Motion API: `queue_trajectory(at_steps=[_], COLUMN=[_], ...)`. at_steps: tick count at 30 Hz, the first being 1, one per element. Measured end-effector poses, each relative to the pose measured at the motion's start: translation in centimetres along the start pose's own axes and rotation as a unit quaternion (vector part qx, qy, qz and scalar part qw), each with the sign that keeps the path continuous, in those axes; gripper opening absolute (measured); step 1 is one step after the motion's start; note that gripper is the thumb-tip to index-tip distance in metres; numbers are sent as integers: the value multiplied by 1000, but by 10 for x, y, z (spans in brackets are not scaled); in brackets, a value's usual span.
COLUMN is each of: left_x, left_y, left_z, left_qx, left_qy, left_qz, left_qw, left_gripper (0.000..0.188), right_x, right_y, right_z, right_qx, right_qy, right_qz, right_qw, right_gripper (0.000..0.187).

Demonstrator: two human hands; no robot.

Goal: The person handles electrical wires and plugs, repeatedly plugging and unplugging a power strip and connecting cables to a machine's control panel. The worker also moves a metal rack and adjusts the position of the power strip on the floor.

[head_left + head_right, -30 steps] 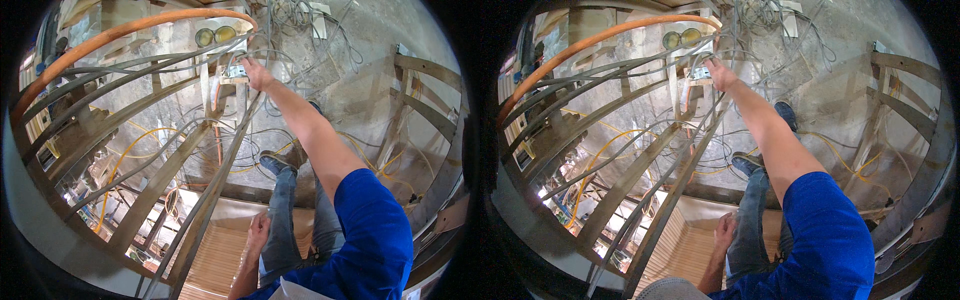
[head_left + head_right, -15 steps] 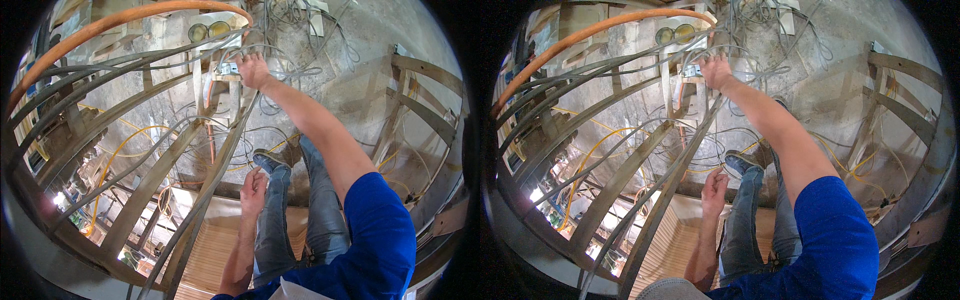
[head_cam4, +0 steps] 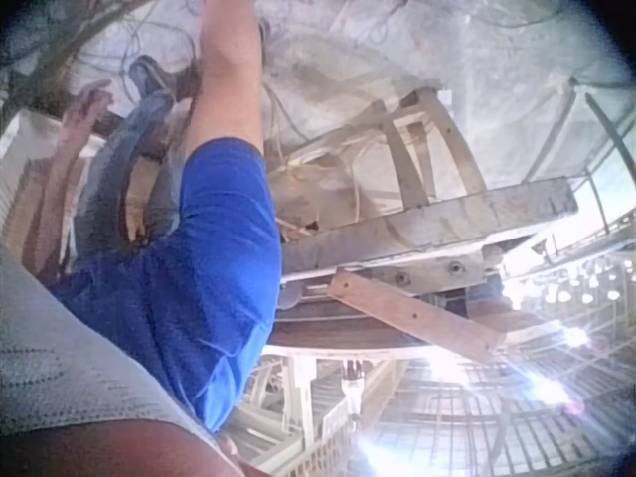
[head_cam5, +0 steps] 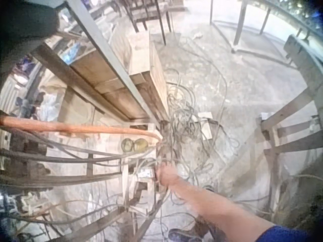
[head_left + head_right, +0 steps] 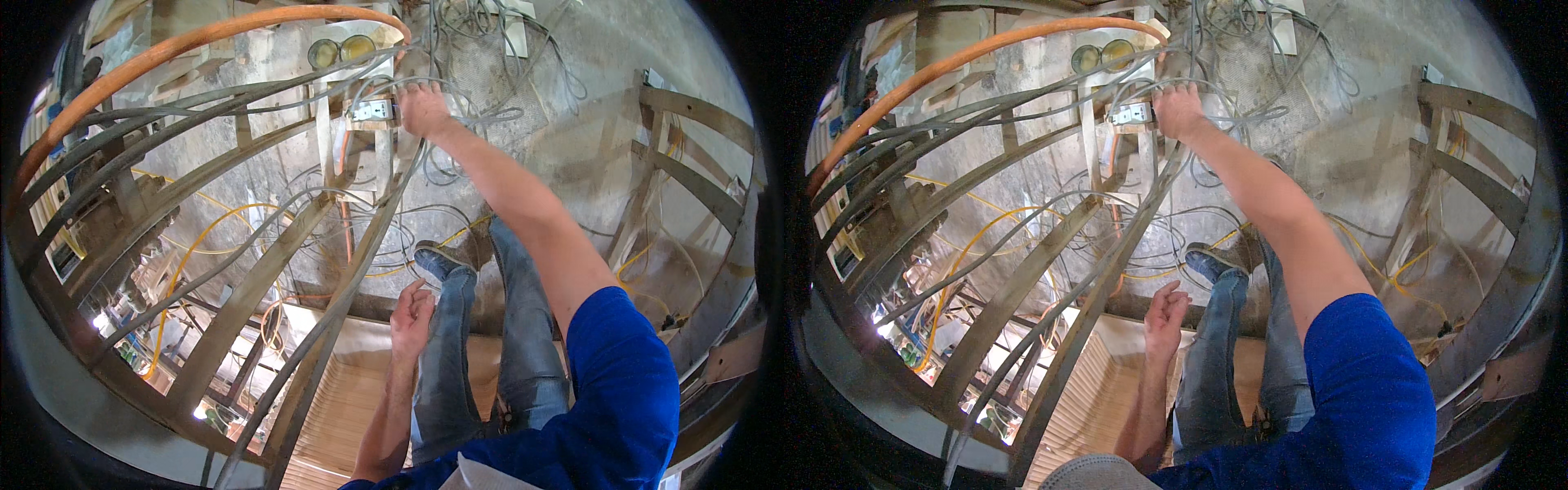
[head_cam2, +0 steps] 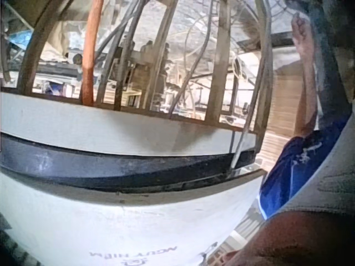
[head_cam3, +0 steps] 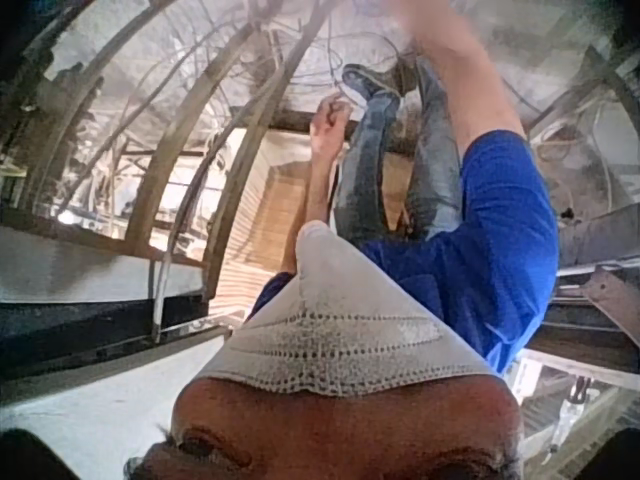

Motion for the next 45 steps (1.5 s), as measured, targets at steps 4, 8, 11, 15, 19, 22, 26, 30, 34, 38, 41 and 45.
queue_trajectory(at_steps=[4,8,11,15,19,22,26,30,34,38,41,45], left_x=[-3,-3,-1,10,4,-9,-32,-14,5,21,28,17], left_y=[-16,-22,-15,25,66,85,95,140,146,148,162,165], left_z=[14,28,25,-51,-164,-235,-300,-308,-316,-313,-312,-314], left_qx=[-29,-28,-20,76,234,170,271,264,270,283,294,295], left_qy=[-3,-5,3,56,152,280,352,329,280,281,292,322], left_qz=[-2,-13,-47,35,192,114,18,-78,-114,-201,-273,-251], left_qw=[1000,999,999,995,941,938,896,903,914,895,868,864], left_gripper=[41,40,37,29,19,24,26,23,29,28,24,21], right_x=[-27,-49,-47,-25,-18,-15,1,18,1,0,1,-1], right_y=[2,-2,3,-13,-35,-41,-42,-19,-9,-6,1,-6], right_z=[14,12,6,4,-3,-5,-5,-1,9,11,11,14], right_qx=[-9,-35,-31,-11,-58,-86,-131,-123,-110,-106,-108,-108], right_qy=[65,102,113,-5,49,93,99,78,91,95,102,109], right_qz=[-78,-125,-140,-105,-26,1,-3,-19,-16,2,1,-23], right_qw=[995,986,983,994,997,992,986,989,990,990,989,988], right_gripper=[44,42,46,62,72,74,71,62,62,64,65,64])
Point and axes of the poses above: each hand's wrist, its own z-axis away from the middle knuckle, its own x-axis out of the palm, y = z × x, the point moved 10 cm from there along -z, towards the middle knuckle, and after that the axes turned 8 degrees about y, right-handed, at the moved point
